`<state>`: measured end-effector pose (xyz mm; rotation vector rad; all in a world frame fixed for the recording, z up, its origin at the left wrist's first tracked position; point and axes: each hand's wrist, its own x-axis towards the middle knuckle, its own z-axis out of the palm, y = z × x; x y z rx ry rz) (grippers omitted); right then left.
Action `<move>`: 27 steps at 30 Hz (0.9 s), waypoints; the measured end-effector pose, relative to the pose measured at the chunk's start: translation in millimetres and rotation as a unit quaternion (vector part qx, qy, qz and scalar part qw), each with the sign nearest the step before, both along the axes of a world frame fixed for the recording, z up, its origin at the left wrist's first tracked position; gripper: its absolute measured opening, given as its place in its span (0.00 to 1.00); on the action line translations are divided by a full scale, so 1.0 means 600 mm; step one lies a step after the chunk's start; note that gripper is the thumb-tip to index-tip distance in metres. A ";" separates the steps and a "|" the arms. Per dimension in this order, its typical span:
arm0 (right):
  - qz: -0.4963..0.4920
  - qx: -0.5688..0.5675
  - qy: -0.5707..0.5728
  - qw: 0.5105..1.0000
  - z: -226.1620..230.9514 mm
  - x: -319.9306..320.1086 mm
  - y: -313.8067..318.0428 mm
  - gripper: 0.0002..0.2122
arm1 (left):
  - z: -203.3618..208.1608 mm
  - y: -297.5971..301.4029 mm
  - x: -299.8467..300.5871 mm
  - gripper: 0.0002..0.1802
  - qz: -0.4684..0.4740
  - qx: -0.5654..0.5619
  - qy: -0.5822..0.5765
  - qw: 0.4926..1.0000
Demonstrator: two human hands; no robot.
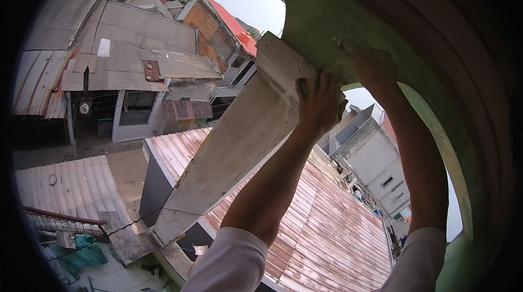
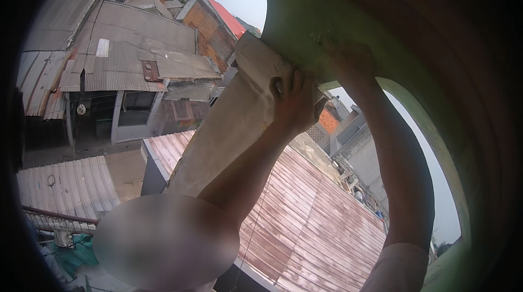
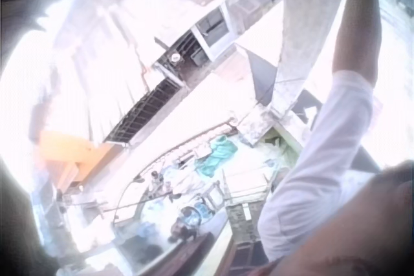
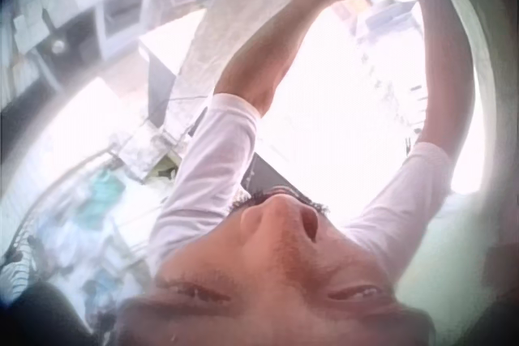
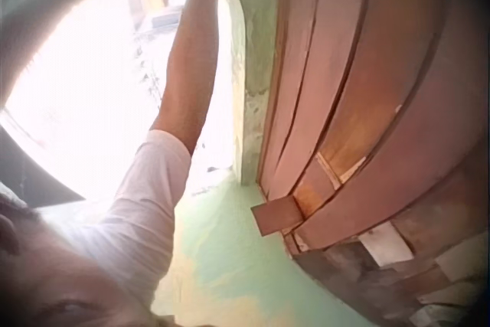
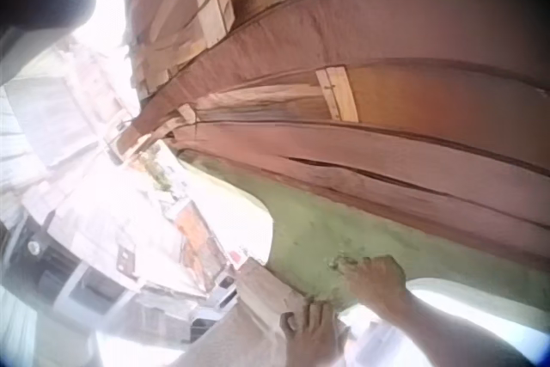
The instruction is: The person scrapes a green-painted wall with a metal scraper, removing loose paint and surface material. The person works on the upper wall area near an arched opening and then moves to a lower section, continuing to scrape the surface.
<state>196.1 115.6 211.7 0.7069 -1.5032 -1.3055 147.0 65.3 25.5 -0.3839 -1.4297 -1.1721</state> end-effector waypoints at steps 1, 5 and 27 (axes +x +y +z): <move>-0.037 -0.066 -0.016 0.997 0.027 -0.032 0.012 0.13 | 0.014 0.016 0.015 0.27 -0.013 -0.006 0.011 1.000; -0.217 -0.177 -0.055 0.958 -0.028 0.008 -0.116 0.10 | -0.006 -0.016 0.001 0.28 -0.027 -0.037 -0.036 0.998; -0.175 -0.004 -0.014 0.985 -0.030 -0.057 -0.071 0.19 | 0.021 0.026 0.014 0.33 -0.064 -0.012 -0.005 0.998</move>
